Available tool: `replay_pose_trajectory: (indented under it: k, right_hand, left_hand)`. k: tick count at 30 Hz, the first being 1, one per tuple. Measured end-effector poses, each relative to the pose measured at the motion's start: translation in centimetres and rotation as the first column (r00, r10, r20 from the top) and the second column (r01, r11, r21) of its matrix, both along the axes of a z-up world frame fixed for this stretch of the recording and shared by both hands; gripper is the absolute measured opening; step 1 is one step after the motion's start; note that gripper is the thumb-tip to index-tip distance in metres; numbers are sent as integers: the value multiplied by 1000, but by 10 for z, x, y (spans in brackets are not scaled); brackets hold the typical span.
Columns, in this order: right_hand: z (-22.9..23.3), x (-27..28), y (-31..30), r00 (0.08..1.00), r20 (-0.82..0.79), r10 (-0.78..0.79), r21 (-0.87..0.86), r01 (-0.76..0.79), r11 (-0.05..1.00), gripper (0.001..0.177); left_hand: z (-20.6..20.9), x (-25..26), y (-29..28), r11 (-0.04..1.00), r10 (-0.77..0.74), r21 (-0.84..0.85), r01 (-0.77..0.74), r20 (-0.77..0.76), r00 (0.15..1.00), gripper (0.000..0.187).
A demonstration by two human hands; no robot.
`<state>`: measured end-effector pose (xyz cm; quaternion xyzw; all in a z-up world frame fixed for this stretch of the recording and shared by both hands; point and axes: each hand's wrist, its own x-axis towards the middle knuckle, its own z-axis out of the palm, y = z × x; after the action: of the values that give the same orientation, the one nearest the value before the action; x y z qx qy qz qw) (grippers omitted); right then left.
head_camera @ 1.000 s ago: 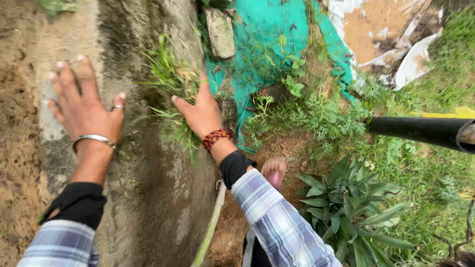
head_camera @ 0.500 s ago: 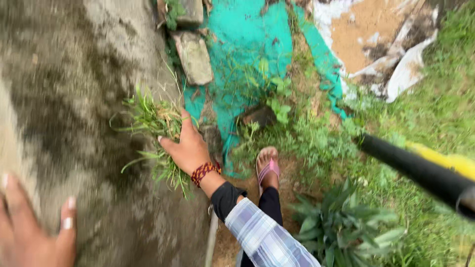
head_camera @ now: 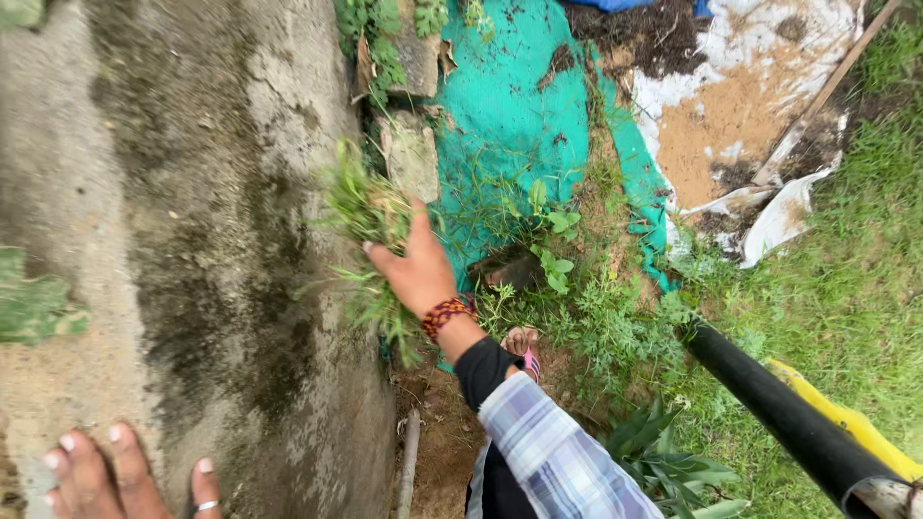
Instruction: The person pulls grass and weeds from the soil around plants by hand and clears the dirt.
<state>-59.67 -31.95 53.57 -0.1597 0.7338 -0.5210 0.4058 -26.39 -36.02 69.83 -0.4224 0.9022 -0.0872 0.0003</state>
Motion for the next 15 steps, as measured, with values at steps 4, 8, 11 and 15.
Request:
replay_pose_trajectory:
  k: [4, 8, 11, 15]
  right_hand:
    - [1, -19, 14, 997, -66, 41, 21, -40, 999, 94]
    - [-14, -62, 25, 994, -105, 41, 40, -37, 999, 87]
    - [-28, -111, 43, 962, -271, 27, 6, -26, 1000, 79]
    - [-44, -154, 70, 979, -156, -128, 82, 142, 986, 83]
  left_hand:
    - [-6, 9, -3, 999, -8, 30, 10, -77, 997, 75]
    - [-18, 23, -4, 999, 36, -5, -36, -31, 999, 80]
    - [-19, 24, -2, 998, 56, -7, -57, -60, 997, 78]
    - [-17, 21, -4, 999, 45, 10, -45, -92, 995, 75]
